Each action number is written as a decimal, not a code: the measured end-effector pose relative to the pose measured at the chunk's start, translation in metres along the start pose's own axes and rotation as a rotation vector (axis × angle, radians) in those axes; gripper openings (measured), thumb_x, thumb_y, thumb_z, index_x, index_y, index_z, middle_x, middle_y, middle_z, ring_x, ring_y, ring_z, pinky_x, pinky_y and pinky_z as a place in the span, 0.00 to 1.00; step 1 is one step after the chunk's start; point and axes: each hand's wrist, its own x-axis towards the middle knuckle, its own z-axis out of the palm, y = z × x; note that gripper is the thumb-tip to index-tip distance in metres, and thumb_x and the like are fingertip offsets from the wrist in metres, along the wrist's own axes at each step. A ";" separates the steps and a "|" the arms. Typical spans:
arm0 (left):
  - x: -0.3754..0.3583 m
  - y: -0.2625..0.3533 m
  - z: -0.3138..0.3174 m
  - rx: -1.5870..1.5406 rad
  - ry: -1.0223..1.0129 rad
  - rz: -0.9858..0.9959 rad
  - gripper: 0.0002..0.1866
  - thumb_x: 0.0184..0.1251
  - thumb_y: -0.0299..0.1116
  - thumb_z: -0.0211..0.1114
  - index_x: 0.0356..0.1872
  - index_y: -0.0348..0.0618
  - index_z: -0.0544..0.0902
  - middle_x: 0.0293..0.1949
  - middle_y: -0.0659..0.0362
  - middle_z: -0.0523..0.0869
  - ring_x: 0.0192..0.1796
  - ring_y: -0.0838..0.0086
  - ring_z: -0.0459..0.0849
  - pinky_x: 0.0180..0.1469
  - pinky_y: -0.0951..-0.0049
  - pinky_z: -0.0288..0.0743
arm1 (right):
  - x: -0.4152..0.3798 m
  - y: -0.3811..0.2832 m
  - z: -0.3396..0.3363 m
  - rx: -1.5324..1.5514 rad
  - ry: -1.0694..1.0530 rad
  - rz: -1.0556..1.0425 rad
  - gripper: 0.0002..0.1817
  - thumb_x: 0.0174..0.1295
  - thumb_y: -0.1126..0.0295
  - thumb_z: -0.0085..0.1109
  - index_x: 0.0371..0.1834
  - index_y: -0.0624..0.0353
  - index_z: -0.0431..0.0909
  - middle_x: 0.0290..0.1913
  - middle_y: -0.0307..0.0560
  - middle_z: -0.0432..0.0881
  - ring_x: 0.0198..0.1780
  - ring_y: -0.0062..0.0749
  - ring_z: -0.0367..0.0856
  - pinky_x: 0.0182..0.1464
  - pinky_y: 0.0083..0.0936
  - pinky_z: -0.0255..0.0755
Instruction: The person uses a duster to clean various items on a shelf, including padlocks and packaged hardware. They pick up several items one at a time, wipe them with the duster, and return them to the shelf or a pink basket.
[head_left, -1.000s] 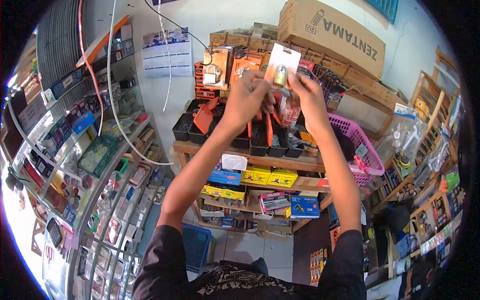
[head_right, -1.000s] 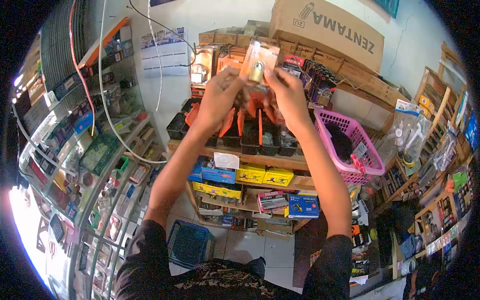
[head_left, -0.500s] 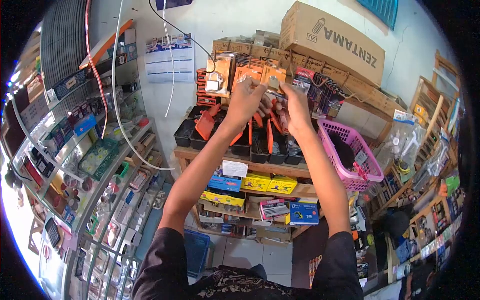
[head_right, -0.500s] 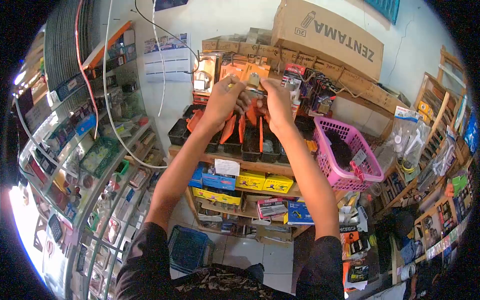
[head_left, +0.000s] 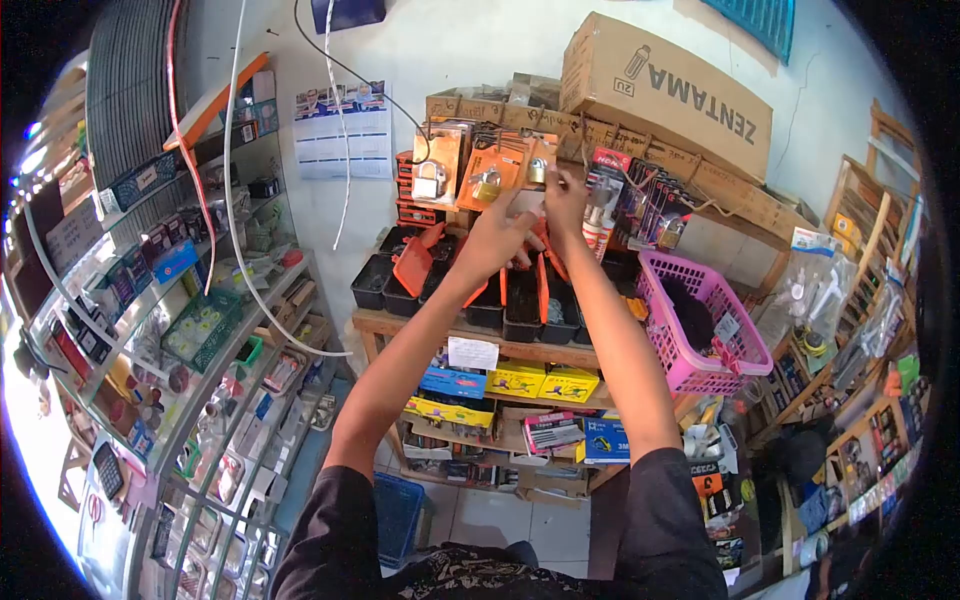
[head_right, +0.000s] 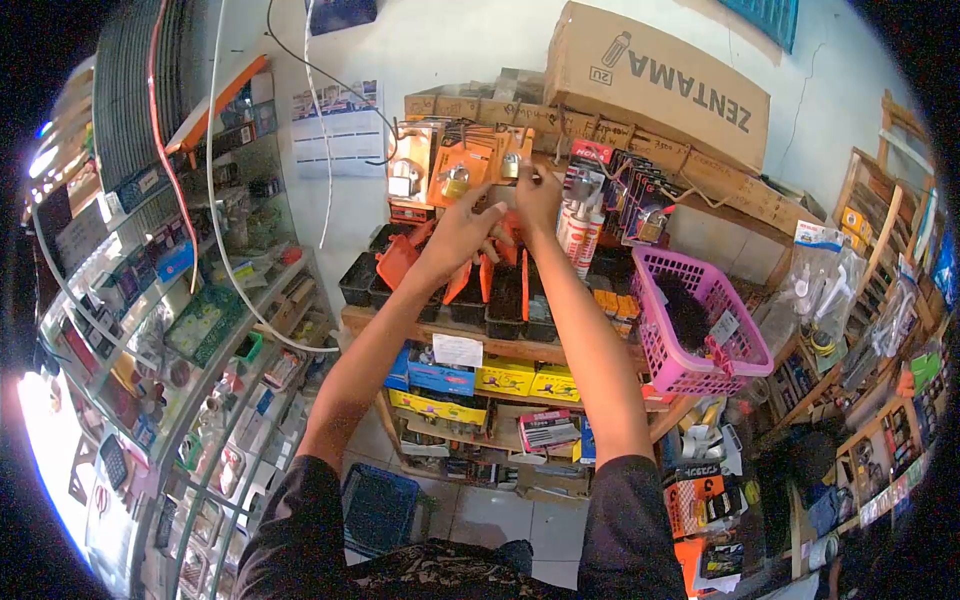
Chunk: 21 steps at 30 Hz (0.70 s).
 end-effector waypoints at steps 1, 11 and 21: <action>0.000 0.000 0.000 0.003 -0.006 -0.002 0.33 0.74 0.42 0.56 0.73 0.37 0.58 0.29 0.53 0.86 0.20 0.74 0.83 0.17 0.81 0.67 | 0.002 0.005 0.004 0.002 0.005 0.004 0.25 0.69 0.50 0.53 0.43 0.67 0.82 0.38 0.62 0.84 0.42 0.52 0.83 0.45 0.38 0.72; -0.011 0.011 0.015 -0.031 -0.049 -0.012 0.30 0.74 0.41 0.56 0.71 0.36 0.61 0.33 0.51 0.86 0.22 0.76 0.82 0.15 0.83 0.66 | -0.040 -0.038 -0.071 -0.518 -0.179 0.030 0.22 0.62 0.47 0.56 0.41 0.57 0.80 0.37 0.58 0.85 0.42 0.55 0.84 0.41 0.47 0.76; 0.002 0.013 0.123 0.058 -0.446 -0.026 0.20 0.74 0.41 0.56 0.57 0.36 0.76 0.32 0.57 0.86 0.29 0.81 0.80 0.32 0.79 0.73 | -0.052 -0.015 -0.347 -1.592 -0.643 0.005 0.27 0.59 0.46 0.60 0.50 0.58 0.77 0.43 0.59 0.83 0.48 0.53 0.83 0.50 0.43 0.76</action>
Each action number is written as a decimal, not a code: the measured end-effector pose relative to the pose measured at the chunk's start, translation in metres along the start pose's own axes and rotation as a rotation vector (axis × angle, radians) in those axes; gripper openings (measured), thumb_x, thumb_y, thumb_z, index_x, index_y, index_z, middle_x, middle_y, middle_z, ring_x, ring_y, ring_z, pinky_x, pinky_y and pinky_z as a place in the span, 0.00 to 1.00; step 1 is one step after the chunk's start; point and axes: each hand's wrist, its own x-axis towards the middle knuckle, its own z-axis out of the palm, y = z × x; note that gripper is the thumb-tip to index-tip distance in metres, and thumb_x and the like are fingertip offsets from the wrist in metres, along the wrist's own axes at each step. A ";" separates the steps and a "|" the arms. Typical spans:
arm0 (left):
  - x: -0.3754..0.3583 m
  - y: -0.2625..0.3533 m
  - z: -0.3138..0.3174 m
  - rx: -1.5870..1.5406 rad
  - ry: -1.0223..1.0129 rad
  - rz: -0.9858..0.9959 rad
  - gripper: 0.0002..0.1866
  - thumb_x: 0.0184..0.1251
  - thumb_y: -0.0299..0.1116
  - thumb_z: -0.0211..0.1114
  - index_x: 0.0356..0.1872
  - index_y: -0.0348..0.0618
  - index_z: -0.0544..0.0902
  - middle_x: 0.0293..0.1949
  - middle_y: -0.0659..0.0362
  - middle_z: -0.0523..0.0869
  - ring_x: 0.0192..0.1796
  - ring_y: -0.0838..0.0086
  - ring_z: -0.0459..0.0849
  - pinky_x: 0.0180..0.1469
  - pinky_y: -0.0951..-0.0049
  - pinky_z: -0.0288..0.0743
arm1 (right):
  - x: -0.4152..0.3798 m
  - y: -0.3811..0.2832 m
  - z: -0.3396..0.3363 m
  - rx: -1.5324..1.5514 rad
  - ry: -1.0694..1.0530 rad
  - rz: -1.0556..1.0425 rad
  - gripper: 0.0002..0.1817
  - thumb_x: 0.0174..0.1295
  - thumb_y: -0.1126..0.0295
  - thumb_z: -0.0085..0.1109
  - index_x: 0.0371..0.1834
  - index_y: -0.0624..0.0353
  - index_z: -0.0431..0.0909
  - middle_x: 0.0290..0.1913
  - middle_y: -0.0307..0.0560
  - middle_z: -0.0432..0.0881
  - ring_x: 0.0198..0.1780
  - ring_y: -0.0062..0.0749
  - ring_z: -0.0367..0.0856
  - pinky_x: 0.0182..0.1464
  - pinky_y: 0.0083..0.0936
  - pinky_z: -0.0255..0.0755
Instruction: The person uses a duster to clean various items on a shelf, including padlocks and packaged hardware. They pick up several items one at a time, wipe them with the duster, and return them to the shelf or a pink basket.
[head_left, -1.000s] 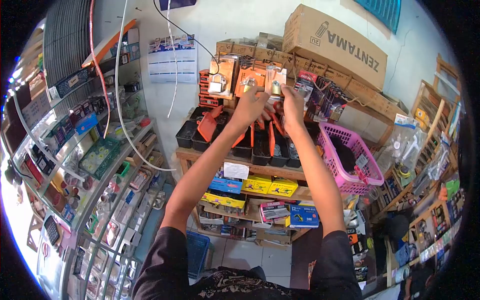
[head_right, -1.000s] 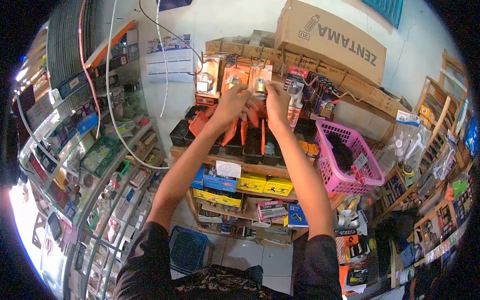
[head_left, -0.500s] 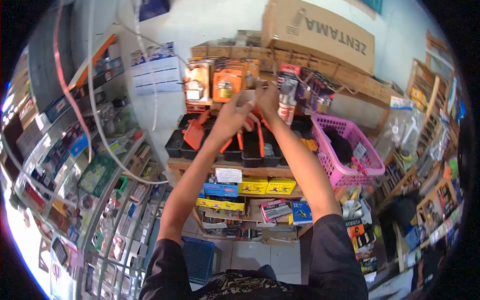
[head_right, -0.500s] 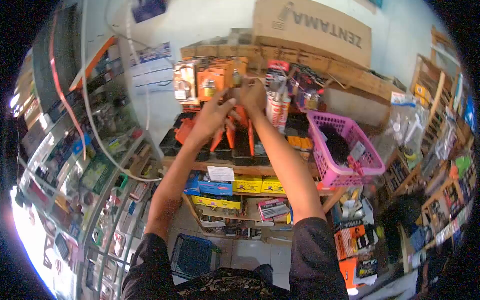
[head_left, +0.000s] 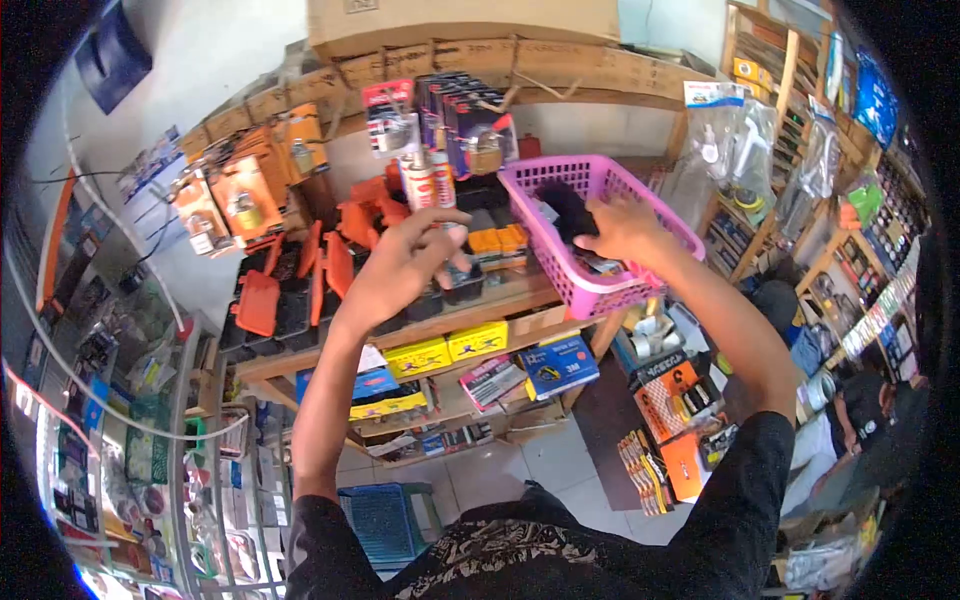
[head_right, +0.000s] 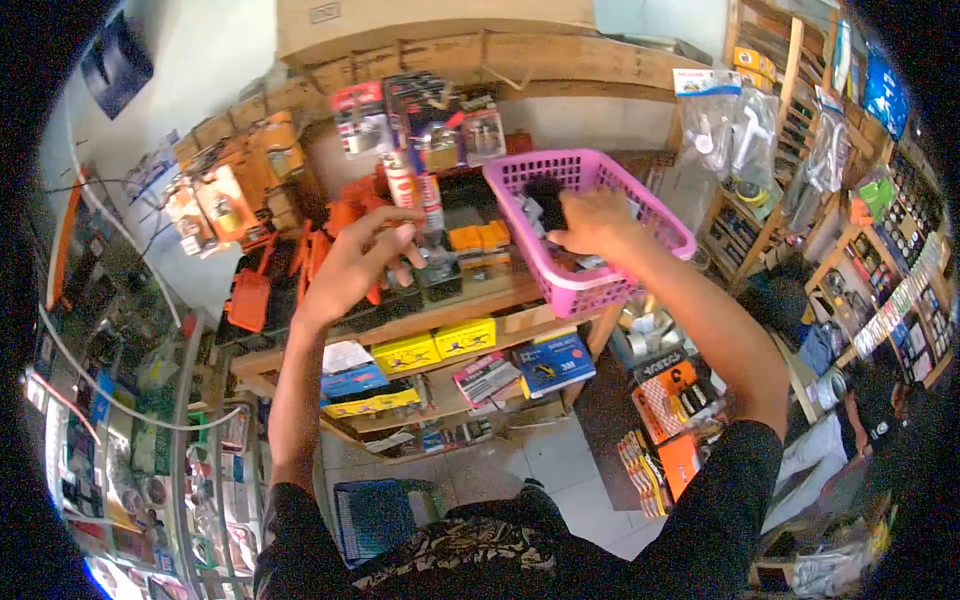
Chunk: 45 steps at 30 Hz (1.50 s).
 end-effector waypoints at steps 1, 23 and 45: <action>0.014 -0.001 0.013 -0.007 -0.053 -0.001 0.19 0.74 0.39 0.58 0.55 0.35 0.76 0.31 0.57 0.85 0.29 0.79 0.81 0.34 0.77 0.75 | 0.000 0.028 0.021 -0.007 -0.012 0.008 0.27 0.59 0.46 0.60 0.50 0.58 0.77 0.43 0.59 0.83 0.48 0.53 0.83 0.50 0.43 0.76; 0.263 -0.168 0.207 1.129 -1.044 -0.106 0.33 0.51 0.51 0.74 0.54 0.38 0.79 0.44 0.47 0.86 0.49 0.51 0.85 0.49 0.55 0.78 | -0.038 0.230 0.052 0.248 -0.192 0.046 0.20 0.56 0.70 0.65 0.53 0.57 0.77 0.43 0.57 0.83 0.48 0.56 0.81 0.51 0.43 0.74; 0.278 -0.213 0.190 0.888 -0.774 -0.097 0.17 0.49 0.42 0.75 0.27 0.36 0.85 0.24 0.51 0.86 0.25 0.63 0.83 0.31 0.60 0.76 | -0.042 0.227 0.059 0.393 -0.213 0.016 0.20 0.56 0.71 0.63 0.54 0.58 0.76 0.47 0.59 0.81 0.48 0.58 0.81 0.50 0.46 0.74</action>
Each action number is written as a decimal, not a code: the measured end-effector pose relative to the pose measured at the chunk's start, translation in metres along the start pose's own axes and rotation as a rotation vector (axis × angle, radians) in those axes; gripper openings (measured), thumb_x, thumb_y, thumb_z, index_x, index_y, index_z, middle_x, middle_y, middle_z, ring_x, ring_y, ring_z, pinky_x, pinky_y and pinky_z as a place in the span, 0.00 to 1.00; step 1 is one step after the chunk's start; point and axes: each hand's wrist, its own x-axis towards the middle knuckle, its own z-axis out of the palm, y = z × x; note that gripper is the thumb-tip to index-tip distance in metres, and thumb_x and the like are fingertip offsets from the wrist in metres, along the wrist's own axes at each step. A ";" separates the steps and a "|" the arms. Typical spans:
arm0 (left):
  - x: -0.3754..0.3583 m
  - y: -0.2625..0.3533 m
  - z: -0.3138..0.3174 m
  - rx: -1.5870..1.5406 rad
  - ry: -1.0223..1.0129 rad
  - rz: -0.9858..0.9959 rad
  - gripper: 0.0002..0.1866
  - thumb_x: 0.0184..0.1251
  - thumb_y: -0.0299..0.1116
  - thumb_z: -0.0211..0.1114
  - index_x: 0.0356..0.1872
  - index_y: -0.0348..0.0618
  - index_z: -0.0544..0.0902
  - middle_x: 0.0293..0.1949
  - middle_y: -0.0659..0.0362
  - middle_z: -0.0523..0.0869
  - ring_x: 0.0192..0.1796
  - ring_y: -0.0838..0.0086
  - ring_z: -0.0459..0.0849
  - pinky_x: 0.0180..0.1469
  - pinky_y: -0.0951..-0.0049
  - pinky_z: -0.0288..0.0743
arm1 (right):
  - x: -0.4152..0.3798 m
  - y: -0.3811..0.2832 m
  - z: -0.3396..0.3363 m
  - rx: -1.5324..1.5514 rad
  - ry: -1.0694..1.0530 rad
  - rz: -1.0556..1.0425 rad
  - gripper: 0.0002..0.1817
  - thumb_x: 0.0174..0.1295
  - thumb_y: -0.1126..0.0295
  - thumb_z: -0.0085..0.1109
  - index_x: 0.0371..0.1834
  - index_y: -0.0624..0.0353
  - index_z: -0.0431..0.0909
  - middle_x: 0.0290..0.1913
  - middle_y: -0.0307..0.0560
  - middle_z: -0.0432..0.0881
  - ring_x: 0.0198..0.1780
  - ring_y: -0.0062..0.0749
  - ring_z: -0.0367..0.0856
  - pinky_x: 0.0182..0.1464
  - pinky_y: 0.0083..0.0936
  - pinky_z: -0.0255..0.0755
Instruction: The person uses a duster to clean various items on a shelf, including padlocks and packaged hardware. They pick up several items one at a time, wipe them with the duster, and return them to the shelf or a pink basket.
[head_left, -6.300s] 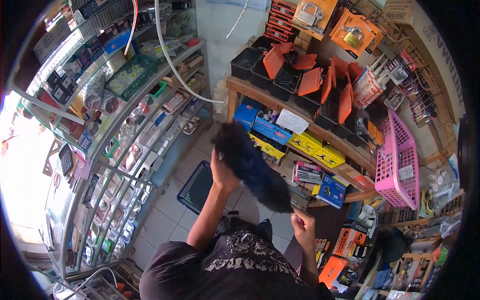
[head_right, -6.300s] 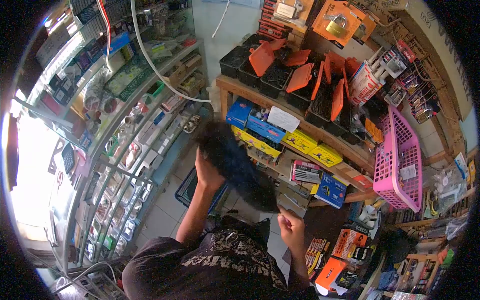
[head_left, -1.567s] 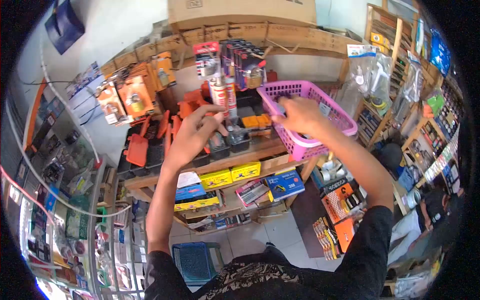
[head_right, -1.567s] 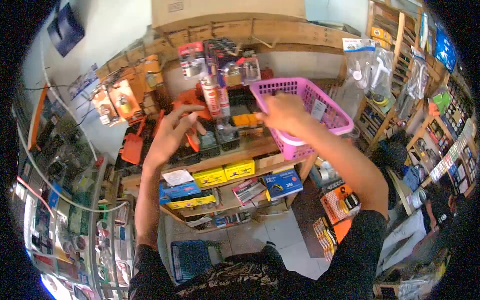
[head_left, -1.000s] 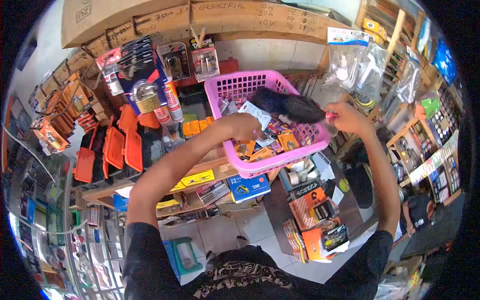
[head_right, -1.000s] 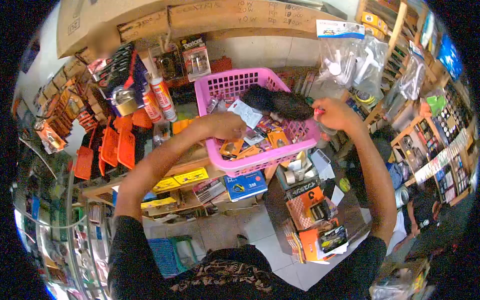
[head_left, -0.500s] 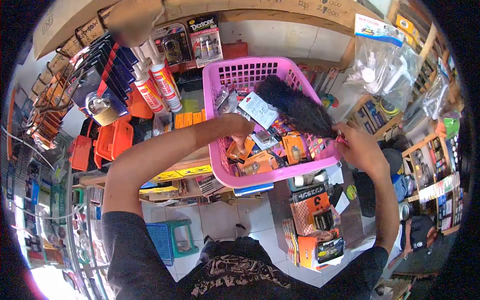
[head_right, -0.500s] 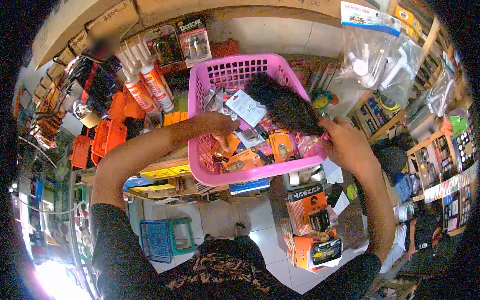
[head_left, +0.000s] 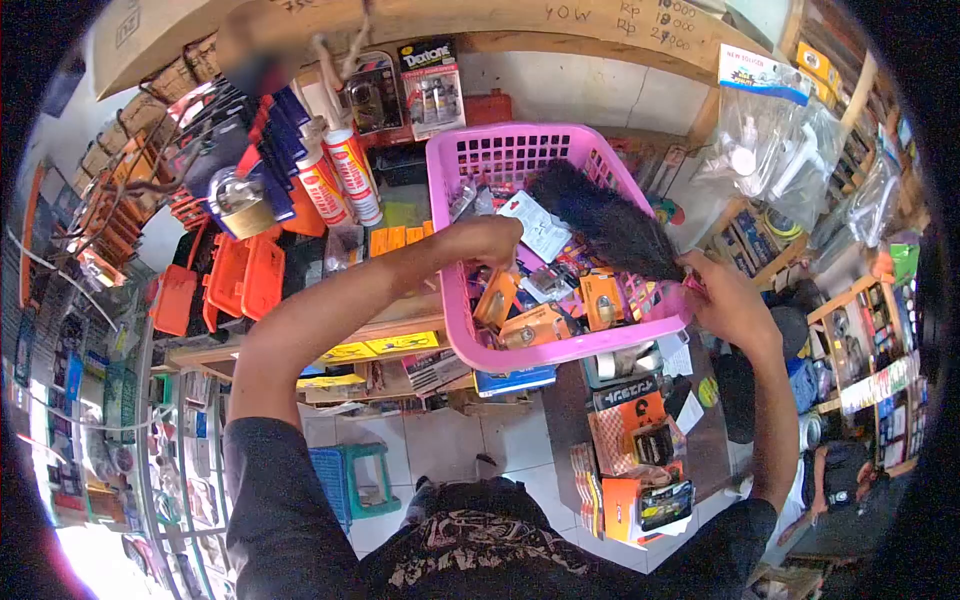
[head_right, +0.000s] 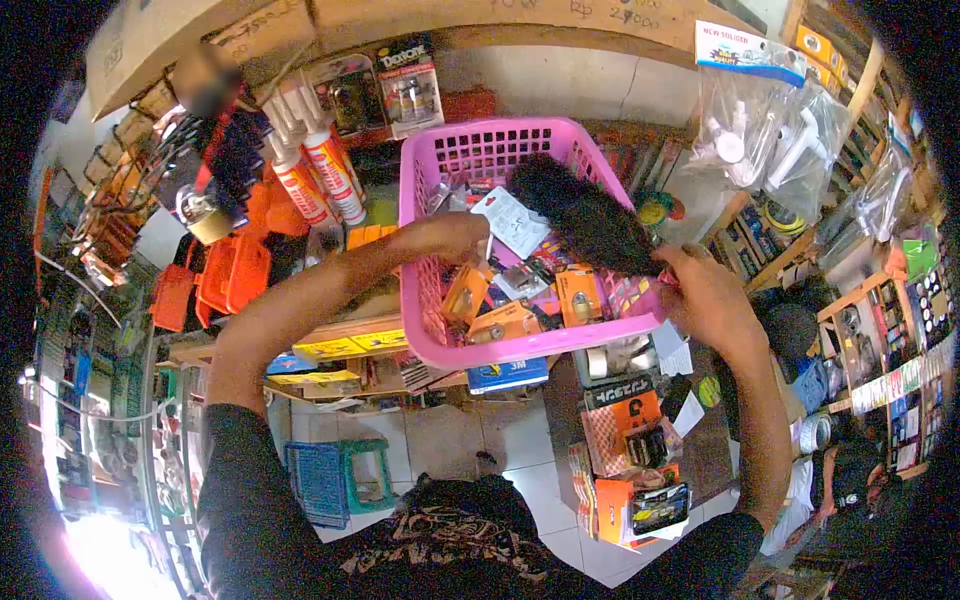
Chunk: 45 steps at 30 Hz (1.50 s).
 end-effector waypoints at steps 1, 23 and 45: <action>-0.003 0.001 -0.006 -0.103 -0.020 0.017 0.15 0.51 0.41 0.74 0.26 0.36 0.86 0.22 0.52 0.85 0.22 0.66 0.81 0.29 0.61 0.75 | 0.000 0.000 0.002 -0.002 0.007 -0.002 0.20 0.56 0.71 0.63 0.54 0.58 0.76 0.47 0.59 0.81 0.48 0.58 0.81 0.50 0.46 0.74; -0.382 0.091 0.174 -1.056 0.646 0.179 0.16 0.77 0.37 0.55 0.55 0.37 0.80 0.54 0.59 0.82 0.56 0.74 0.79 0.58 0.70 0.74 | -0.158 -0.096 0.056 1.269 0.366 0.351 0.14 0.66 0.71 0.58 0.54 0.53 0.77 0.33 0.35 0.77 0.26 0.16 0.71 0.23 0.14 0.61; -0.531 0.135 0.339 -2.592 0.677 0.219 0.49 0.49 0.83 0.40 0.46 0.43 0.75 0.37 0.49 0.82 0.44 0.49 0.82 0.51 0.46 0.74 | -0.145 -0.309 0.211 1.616 -0.595 0.143 0.10 0.69 0.68 0.55 0.31 0.57 0.68 0.28 0.45 0.75 0.18 0.16 0.65 0.17 0.16 0.55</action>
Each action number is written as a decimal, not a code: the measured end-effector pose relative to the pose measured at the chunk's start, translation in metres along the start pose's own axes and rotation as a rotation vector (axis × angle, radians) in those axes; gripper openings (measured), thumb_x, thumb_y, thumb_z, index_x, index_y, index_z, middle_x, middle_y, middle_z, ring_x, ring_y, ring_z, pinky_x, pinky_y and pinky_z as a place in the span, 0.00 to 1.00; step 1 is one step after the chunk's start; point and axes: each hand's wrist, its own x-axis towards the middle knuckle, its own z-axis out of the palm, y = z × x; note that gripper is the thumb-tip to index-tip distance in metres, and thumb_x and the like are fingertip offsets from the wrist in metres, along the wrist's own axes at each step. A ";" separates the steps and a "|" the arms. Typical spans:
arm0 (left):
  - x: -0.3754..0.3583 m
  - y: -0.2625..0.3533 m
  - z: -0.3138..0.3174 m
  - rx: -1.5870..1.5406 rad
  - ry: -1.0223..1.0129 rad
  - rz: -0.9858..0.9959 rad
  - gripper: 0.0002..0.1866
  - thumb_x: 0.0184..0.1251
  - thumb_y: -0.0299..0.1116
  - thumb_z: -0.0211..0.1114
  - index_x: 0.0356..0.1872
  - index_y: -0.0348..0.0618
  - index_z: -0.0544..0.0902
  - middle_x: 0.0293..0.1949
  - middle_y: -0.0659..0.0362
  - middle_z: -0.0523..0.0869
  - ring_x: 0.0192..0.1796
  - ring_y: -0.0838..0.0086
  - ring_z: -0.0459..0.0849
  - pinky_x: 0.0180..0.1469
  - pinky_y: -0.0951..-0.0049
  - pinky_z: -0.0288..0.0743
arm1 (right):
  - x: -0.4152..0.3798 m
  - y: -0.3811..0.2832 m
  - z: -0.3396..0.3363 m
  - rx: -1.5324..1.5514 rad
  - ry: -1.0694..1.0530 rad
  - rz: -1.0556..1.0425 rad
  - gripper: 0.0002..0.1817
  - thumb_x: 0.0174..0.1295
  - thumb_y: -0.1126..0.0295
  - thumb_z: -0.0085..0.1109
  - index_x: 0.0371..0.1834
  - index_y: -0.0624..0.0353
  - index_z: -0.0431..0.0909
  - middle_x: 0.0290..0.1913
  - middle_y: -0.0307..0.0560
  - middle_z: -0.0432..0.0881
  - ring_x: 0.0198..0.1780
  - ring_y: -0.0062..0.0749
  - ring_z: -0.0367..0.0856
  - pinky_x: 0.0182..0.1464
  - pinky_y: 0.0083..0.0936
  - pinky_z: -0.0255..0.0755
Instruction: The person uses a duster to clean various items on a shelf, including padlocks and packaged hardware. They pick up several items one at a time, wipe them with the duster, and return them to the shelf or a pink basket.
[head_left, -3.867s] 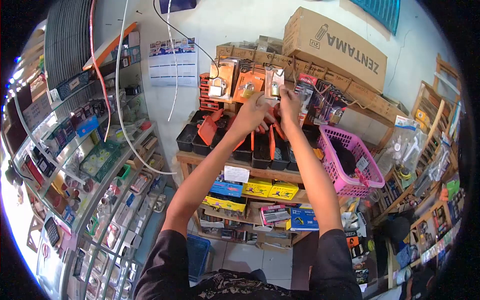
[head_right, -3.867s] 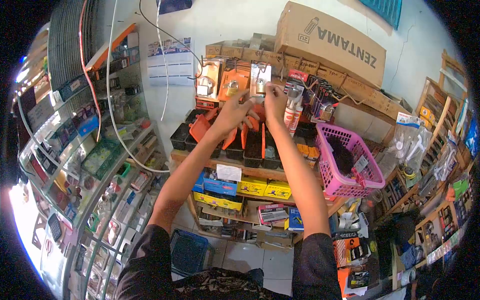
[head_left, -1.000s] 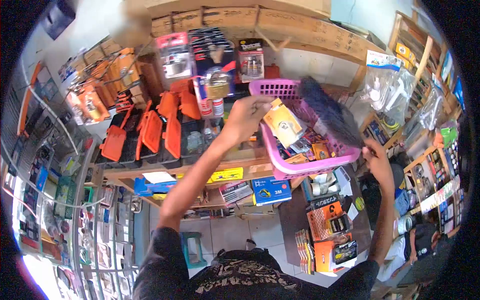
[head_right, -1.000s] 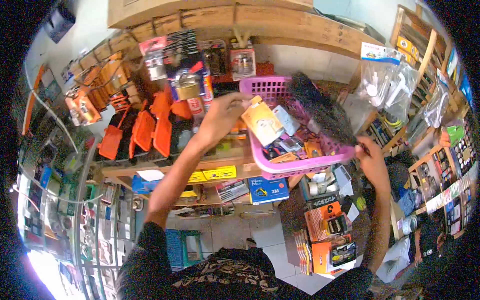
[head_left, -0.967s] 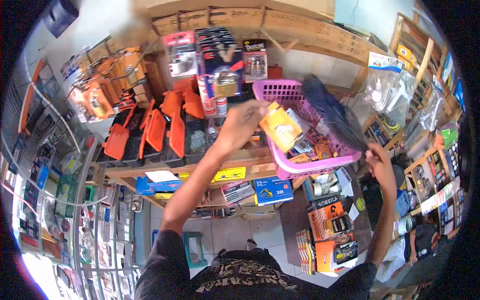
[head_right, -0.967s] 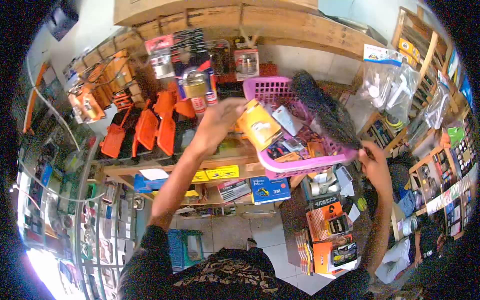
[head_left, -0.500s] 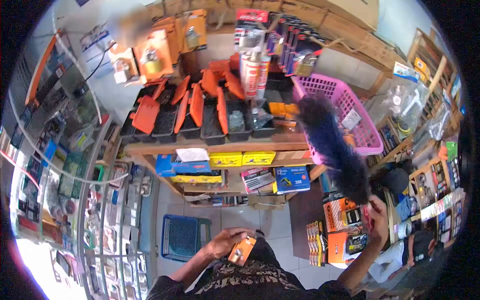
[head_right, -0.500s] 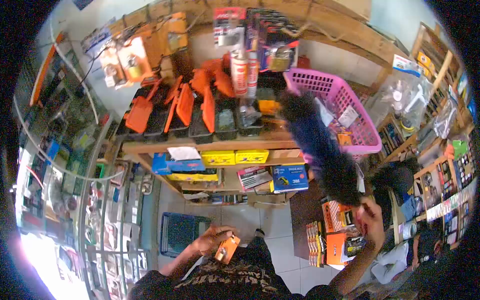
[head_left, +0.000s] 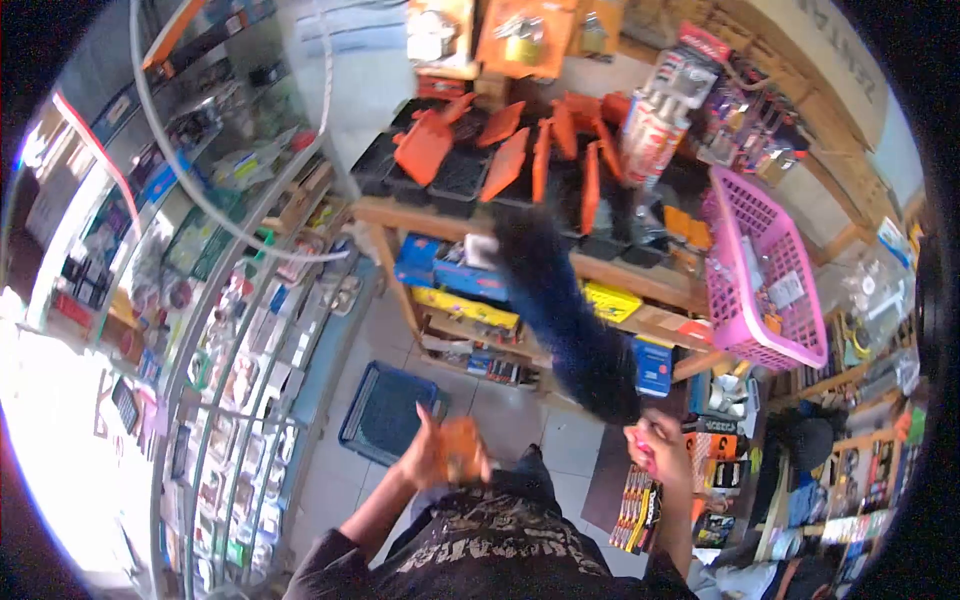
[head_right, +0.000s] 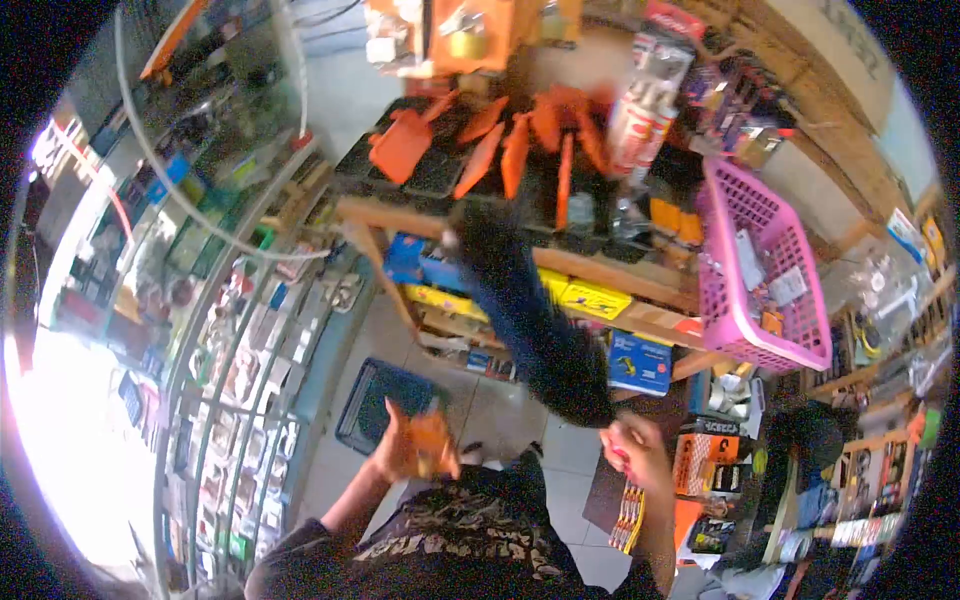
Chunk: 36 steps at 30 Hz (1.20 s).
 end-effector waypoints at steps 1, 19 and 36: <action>0.012 0.016 0.009 0.099 0.053 0.100 0.50 0.46 0.85 0.40 0.44 0.44 0.76 0.35 0.50 0.82 0.41 0.48 0.82 0.49 0.44 0.74 | 0.009 0.014 0.018 0.036 -0.014 -0.007 0.10 0.70 0.68 0.55 0.31 0.58 0.69 0.27 0.43 0.74 0.18 0.16 0.65 0.17 0.16 0.55; 0.064 0.131 -0.019 -0.212 -0.665 0.719 0.51 0.62 0.79 0.27 0.68 0.44 0.66 0.64 0.39 0.73 0.65 0.40 0.72 0.68 0.44 0.65 | 0.027 0.082 0.102 -0.815 -0.091 -0.525 0.09 0.67 0.73 0.57 0.30 0.68 0.76 0.21 0.43 0.69 0.21 0.24 0.63 0.24 0.25 0.57; 0.075 0.123 0.041 -0.060 0.222 0.791 0.45 0.68 0.73 0.34 0.64 0.41 0.71 0.56 0.48 0.80 0.57 0.54 0.80 0.63 0.52 0.73 | 0.032 0.090 0.089 -0.655 0.021 -0.472 0.09 0.67 0.71 0.57 0.33 0.68 0.77 0.21 0.35 0.64 0.23 0.17 0.59 0.24 0.22 0.53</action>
